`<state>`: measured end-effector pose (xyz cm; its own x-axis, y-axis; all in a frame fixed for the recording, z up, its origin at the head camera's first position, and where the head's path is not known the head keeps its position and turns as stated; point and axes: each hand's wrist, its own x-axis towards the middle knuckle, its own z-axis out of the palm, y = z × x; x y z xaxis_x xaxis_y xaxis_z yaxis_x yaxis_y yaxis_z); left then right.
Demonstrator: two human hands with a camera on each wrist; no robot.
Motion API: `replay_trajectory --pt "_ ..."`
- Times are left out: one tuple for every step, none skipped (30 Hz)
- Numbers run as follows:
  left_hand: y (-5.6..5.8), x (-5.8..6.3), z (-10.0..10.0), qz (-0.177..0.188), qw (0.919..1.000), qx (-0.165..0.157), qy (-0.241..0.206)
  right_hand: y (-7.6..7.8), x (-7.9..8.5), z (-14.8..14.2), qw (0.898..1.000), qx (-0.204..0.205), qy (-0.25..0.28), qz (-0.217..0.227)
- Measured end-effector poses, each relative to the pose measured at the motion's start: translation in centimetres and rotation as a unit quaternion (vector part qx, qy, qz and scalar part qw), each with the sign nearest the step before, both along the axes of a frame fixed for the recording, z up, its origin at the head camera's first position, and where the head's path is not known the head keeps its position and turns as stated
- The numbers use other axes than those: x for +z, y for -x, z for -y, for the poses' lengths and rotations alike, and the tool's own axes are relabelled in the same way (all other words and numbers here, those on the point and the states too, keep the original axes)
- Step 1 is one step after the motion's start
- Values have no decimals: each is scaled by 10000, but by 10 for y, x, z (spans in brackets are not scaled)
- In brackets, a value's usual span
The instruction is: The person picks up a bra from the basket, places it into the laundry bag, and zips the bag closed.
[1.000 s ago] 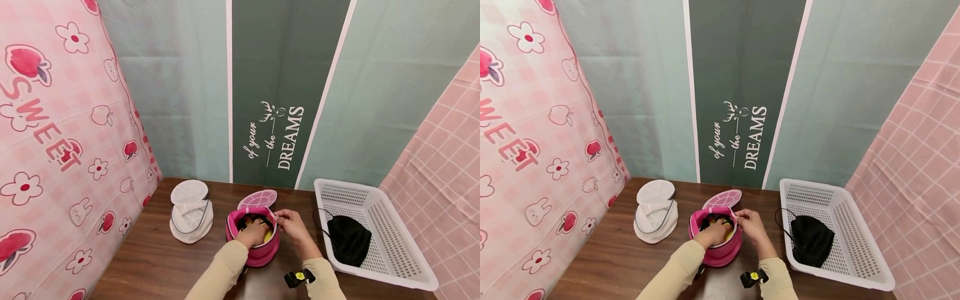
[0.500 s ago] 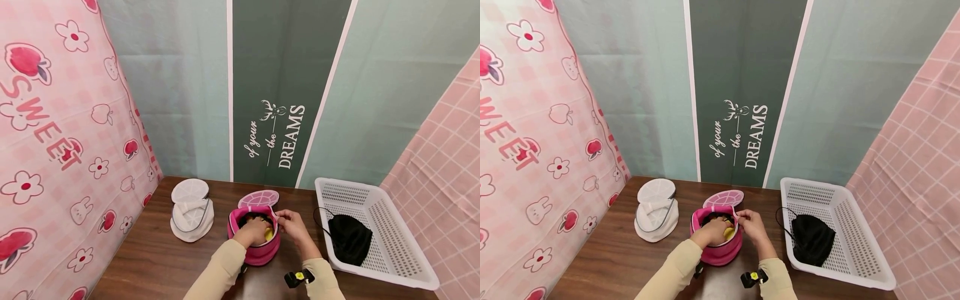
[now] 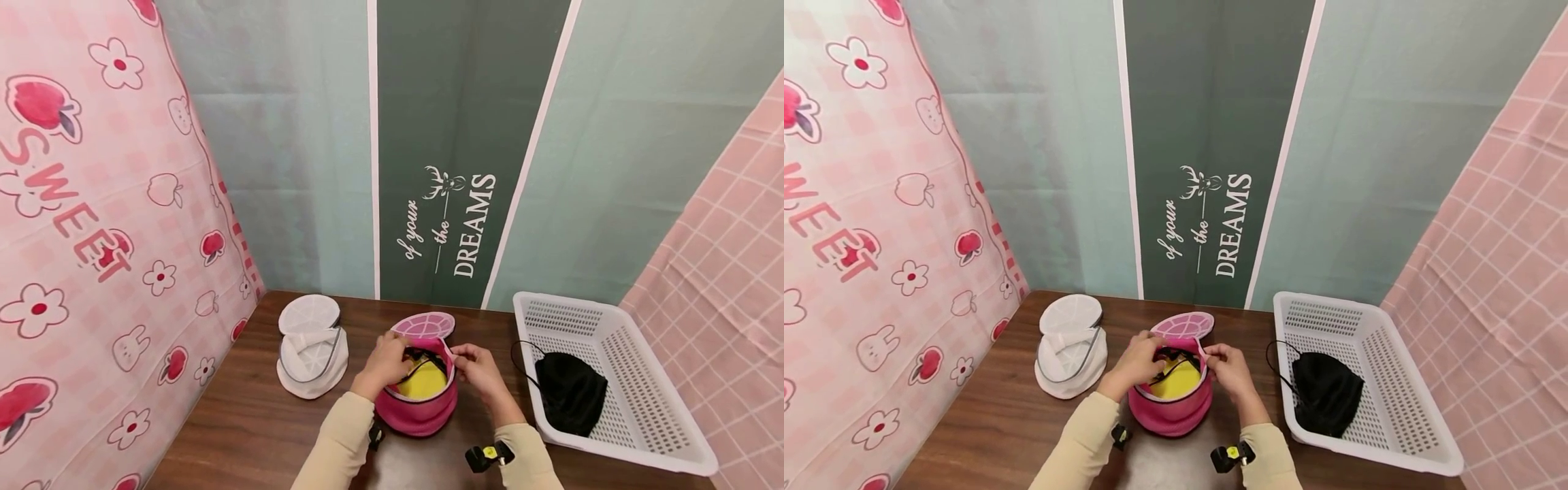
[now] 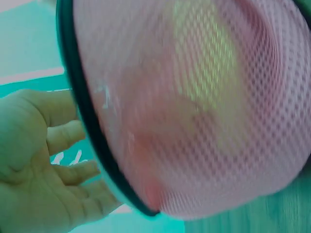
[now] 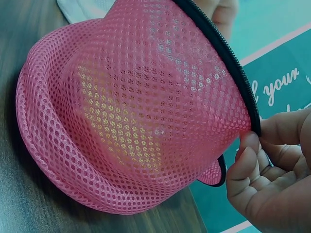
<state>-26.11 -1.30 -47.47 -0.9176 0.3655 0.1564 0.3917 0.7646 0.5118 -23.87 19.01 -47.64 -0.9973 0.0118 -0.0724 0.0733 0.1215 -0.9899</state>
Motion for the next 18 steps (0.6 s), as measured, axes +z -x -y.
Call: replay_trajectory --pt "1 -1 4 2 9999 137 -19 -1 2 0 10000 24 4 -14" --pt "2 -1 8 11 9996 264 -27 -1 3 0 10000 40 -3 -39" --pt "3 -2 12 39 9992 389 -40 -1 3 0 10000 48 -9 -58" --pt "3 -2 15 103 9987 506 -49 0 3 0 10000 35 -11 -59" --pt "4 -3 19 175 9981 596 -43 1 1 0 10000 17 -9 -52" --pt "4 -4 21 248 9975 659 -30 3 -2 -1 10000 -8 10 -30" --pt "4 -5 24 318 9970 697 -47 5 -6 -2 10000 -39 38 -15" --pt "5 -6 26 344 9969 701 -79 6 -8 -3 10000 -73 35 -11" --pt "6 -8 28 368 9970 673 -119 8 -11 -4 9999 -104 37 -11" --pt "6 -10 30 398 9972 604 -175 9 -13 -4 9999 -130 18 -25" --pt "7 -11 31 407 9976 507 -249 9 -15 -5 9999 -145 -2 -48" --pt "8 -13 33 391 9979 400 -336 10 -16 -6 9999 -156 -8 -68" --pt "9 -15 33 379 9977 291 -480 10 -17 -6 9998 -172 -24 -95" --pt "9 -16 34 377 9972 191 -613 10 -17 -6 9997 -188 -36 -120" --pt "10 -18 34 413 9963 115 -746 9 -17 -7 9997 -202 -50 -138" --pt "10 -19 35 439 9950 50 -899 9 -17 -7 9996 -214 -79 -154" --pt "10 -19 35 474 9935 27 -1037 9 -17 -7 9996 -242 -82 -145" --pt "10 -20 36 526 9916 29 -1183 9 -17 -8 9995 -278 -90 -137"
